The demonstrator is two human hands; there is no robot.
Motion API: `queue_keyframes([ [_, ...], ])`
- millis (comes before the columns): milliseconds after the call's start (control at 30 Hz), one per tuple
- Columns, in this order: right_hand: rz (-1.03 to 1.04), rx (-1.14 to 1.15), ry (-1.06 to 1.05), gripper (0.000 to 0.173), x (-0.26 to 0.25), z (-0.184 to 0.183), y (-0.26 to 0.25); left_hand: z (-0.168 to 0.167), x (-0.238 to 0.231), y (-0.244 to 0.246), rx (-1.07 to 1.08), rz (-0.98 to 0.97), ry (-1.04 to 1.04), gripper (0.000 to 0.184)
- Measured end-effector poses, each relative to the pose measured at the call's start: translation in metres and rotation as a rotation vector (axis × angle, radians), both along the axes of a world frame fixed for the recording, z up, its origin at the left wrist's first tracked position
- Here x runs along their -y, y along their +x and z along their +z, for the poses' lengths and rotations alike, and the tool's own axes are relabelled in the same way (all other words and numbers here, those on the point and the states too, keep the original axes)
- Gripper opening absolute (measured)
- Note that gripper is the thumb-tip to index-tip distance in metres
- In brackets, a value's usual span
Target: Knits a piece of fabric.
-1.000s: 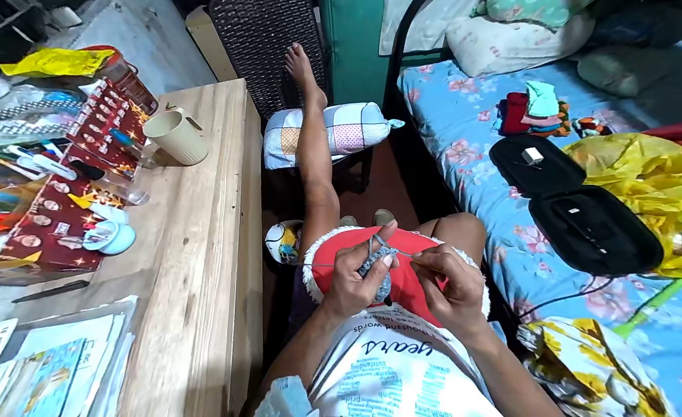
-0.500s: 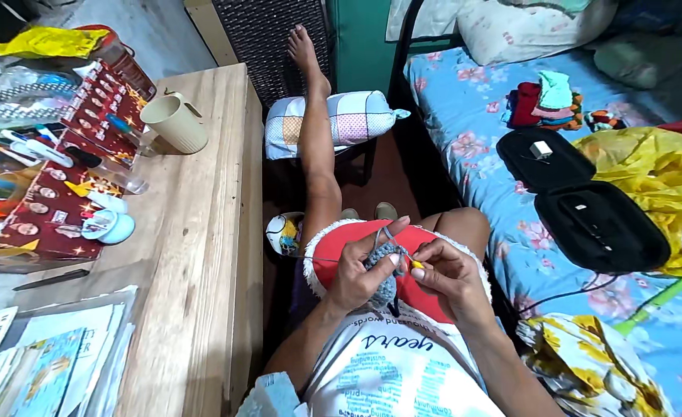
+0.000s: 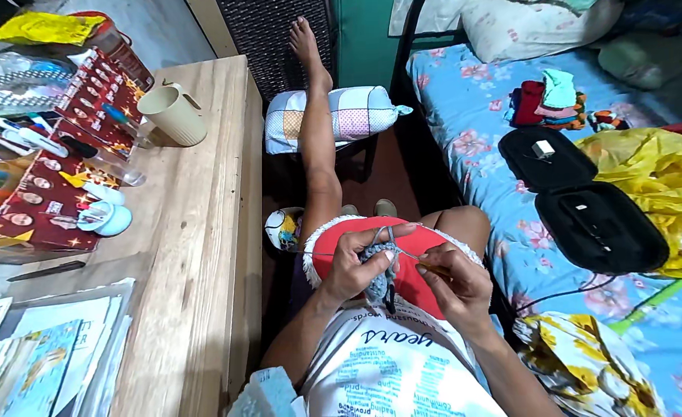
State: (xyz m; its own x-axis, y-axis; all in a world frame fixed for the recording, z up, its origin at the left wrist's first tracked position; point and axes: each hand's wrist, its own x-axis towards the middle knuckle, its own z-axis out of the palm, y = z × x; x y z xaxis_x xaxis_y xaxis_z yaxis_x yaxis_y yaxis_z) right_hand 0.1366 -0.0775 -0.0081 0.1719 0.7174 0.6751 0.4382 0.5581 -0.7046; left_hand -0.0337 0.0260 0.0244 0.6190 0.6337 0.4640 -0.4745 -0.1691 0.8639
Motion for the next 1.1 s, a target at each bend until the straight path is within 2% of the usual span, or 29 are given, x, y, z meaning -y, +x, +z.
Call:
queue_keyframes([
  [67, 0.075, -0.110, -0.063, 0.006, 0.003, -0.001, 0.002, 0.000, -0.002, -0.001, 0.015, -0.052, -0.088, 0.033],
  [167, 0.281, -0.457, -0.260, 0.016, 0.007, 0.003, 0.006, -0.002, -0.004, -0.001, 0.020, -0.145, -0.223, 0.036],
  [233, 0.399, -0.650, -0.372, 0.016, 0.006, 0.005, 0.010, -0.005, -0.003, 0.002, -0.021, -0.132, -0.202, 0.041],
  [300, 0.389, -0.718, -0.465, 0.014, 0.005, 0.009, 0.010, -0.009, 0.001, 0.007, -0.145, 0.016, 0.033, 0.043],
  [400, 0.187, -0.559, -0.529, 0.015, 0.003, 0.020, 0.003, -0.026, 0.007, 0.018, -0.283, 0.299, 0.520, 0.038],
  [467, 0.156, -0.558, -0.537, 0.013, 0.001, 0.024, 0.000, -0.037, 0.010, 0.024, -0.278, 0.381, 0.662, 0.033],
  [533, 0.228, -0.704, -0.554, 0.013, -0.001, 0.026, 0.002, -0.037, 0.010, 0.025, -0.219, 0.367, 0.592, 0.032],
  [600, 0.313, -0.807, -0.503, 0.013, 0.000, 0.022, 0.004, -0.028, 0.011, 0.023, -0.136, 0.258, 0.396, 0.036],
  [633, 0.308, -0.782, -0.438, 0.014, 0.001, 0.018, 0.002, -0.022, 0.012, 0.020, -0.098, 0.179, 0.272, 0.038],
  [700, 0.189, -0.567, -0.271, 0.016, 0.003, 0.007, -0.001, -0.011, 0.012, 0.014, -0.059, 0.033, 0.032, 0.043],
  [800, -0.025, -0.128, -0.051, 0.008, -0.001, -0.007, 0.000, -0.004, 0.004, 0.008, -0.033, -0.086, -0.174, 0.040],
  [900, -0.093, 0.087, 0.033, 0.008, -0.004, -0.010, 0.005, -0.003, -0.002, 0.003, -0.003, -0.145, -0.335, 0.035],
  [967, -0.019, 0.039, 0.008, 0.007, -0.002, -0.012, 0.009, -0.006, -0.005, 0.000, 0.015, -0.191, -0.398, 0.031],
  [1100, 0.255, -0.357, -0.246, 0.011, 0.001, -0.009, 0.014, -0.013, -0.005, 0.002, -0.009, -0.236, -0.388, 0.029],
])
